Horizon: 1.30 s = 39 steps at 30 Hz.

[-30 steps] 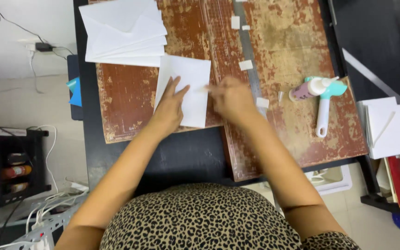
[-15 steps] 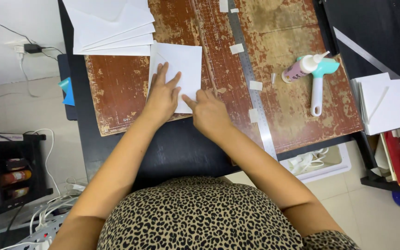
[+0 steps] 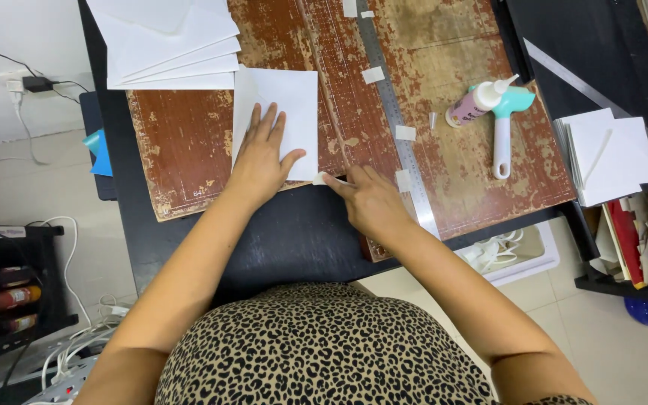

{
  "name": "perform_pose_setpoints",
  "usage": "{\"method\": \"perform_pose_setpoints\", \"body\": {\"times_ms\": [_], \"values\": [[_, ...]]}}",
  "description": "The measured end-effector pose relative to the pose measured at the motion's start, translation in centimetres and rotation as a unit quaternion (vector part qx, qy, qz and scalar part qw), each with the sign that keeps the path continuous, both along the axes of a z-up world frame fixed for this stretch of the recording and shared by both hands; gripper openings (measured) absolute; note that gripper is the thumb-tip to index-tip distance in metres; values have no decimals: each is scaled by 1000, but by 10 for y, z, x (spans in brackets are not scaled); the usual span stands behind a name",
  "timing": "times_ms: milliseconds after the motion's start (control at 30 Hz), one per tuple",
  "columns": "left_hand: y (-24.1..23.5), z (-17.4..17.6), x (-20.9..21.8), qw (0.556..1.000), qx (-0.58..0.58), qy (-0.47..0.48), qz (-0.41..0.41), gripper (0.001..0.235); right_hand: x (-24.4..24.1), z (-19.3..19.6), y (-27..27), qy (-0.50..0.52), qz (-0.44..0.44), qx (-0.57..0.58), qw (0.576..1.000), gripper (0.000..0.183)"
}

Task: Applying glue to paper templates and folding them to assemble envelopes

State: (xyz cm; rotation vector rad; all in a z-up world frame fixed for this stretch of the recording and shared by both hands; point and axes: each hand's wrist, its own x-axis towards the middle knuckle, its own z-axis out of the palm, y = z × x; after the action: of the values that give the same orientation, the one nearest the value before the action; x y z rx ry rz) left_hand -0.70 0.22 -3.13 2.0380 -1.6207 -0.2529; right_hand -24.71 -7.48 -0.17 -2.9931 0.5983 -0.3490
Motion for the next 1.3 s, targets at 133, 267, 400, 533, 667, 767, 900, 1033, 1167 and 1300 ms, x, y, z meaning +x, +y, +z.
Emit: {"method": "perform_pose_setpoints", "body": {"times_ms": [133, 267, 400, 533, 667, 767, 900, 1033, 1167, 1300], "values": [[3, 9, -6, 999, 21, -34, -3, 72, -2, 11, -6, 6, -3, 15, 1000, 39], [4, 9, -8, 998, 55, -16, -21, 87, -2, 30, -25, 3, -48, 67, 997, 29], [4, 10, -9, 997, 77, -3, -29, 94, 28, 4, -45, -14, -105, 53, 993, 36], [3, 15, -8, 996, 83, 9, -35, 92, 79, -2, -48, -27, -92, 26, 995, 40], [4, 16, -8, 997, 61, 12, -39, 92, 117, -6, -71, 15, -129, 79, 988, 47], [6, 6, -9, 997, -12, -20, -73, 73, 129, -10, -96, 5, -151, 54, 987, 50], [28, -31, -36, 919, -326, -159, -150, 26, 117, -18, -145, -4, -209, 38, 977, 45], [44, 10, -30, 941, -267, -203, 34, 91, 91, -23, -161, -29, -254, 4, 967, 43], [43, 18, -24, 994, -42, -93, 24, 111, 99, -10, -143, -99, -231, 30, 967, 35], [49, -3, -39, 983, -97, -153, -14, 68, 113, 45, -79, -170, -213, 247, 930, 48]]}}
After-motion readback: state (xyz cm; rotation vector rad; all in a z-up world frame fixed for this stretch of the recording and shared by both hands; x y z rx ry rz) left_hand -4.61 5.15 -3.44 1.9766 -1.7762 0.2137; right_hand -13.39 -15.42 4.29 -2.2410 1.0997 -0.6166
